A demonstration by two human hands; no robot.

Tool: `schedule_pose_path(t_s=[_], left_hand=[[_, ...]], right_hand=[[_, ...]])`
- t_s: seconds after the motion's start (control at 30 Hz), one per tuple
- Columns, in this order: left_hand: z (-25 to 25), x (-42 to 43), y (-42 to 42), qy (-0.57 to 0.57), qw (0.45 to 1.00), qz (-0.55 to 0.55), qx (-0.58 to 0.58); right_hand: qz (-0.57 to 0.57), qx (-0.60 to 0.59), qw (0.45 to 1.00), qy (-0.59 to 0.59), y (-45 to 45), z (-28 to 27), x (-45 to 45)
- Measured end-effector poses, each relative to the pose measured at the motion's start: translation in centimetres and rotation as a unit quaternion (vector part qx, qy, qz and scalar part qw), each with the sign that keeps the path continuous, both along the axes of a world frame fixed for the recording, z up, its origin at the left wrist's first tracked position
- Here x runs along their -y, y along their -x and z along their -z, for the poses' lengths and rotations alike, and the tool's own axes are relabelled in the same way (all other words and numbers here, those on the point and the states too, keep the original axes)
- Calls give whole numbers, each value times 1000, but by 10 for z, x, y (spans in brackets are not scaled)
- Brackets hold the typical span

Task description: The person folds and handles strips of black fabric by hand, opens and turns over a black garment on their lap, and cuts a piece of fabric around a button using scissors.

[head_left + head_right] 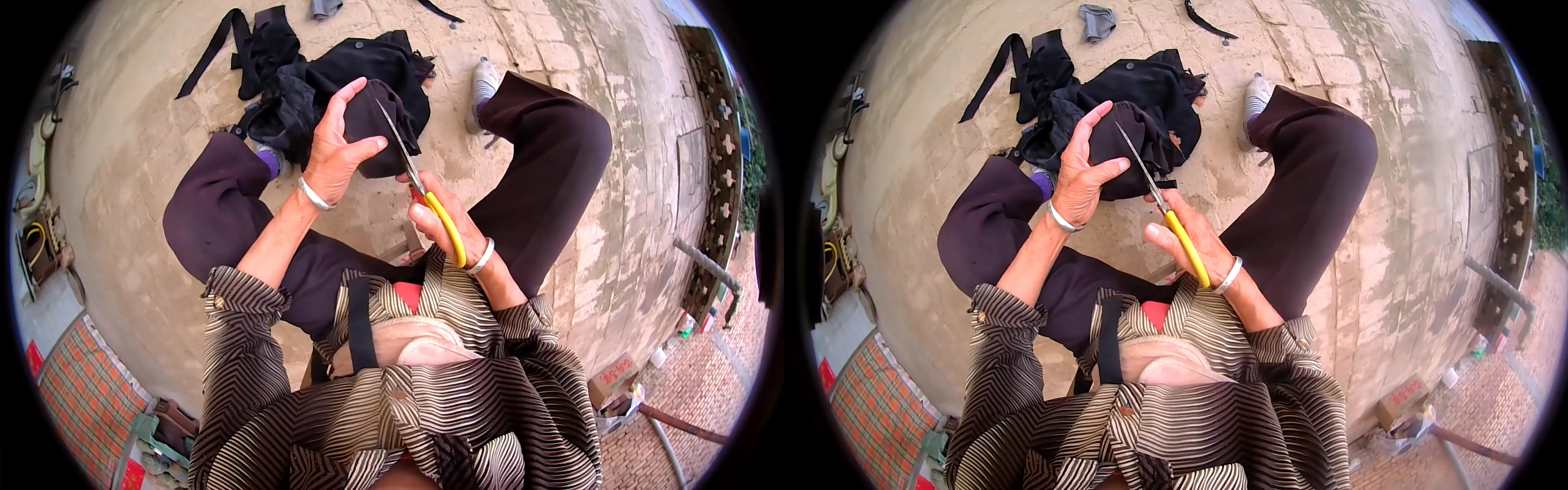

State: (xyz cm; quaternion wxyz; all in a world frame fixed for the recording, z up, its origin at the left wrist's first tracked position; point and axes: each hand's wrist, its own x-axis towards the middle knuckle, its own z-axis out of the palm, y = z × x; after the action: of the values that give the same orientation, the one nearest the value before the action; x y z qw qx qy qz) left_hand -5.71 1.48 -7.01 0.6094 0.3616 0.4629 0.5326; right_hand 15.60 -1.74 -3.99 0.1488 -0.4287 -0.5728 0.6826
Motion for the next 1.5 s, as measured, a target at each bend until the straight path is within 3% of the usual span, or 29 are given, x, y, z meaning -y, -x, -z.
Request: schedule_pose_path(t_s=[0.1, 0.2, 0.7, 1.1, 1.5], left_hand=[[0, 0, 0, 1, 1000, 3, 5], [0, 1, 0, -2, 1000, 1, 4], [2, 2, -3, -31, 999, -11, -24], [1, 4, -2, -63, 992, 5, -110], [0, 5, -2, -52, 993, 6, -104]], right_hand=[[22, 25, 995, -99, 6, 5, 2], [47, 92, 993, -63, 8, 6, 5], [51, 134, 986, -83, 17, 12, 11], [31, 43, 997, -61, 14, 9, 3], [77, 80, 992, -66, 22, 19, 7]])
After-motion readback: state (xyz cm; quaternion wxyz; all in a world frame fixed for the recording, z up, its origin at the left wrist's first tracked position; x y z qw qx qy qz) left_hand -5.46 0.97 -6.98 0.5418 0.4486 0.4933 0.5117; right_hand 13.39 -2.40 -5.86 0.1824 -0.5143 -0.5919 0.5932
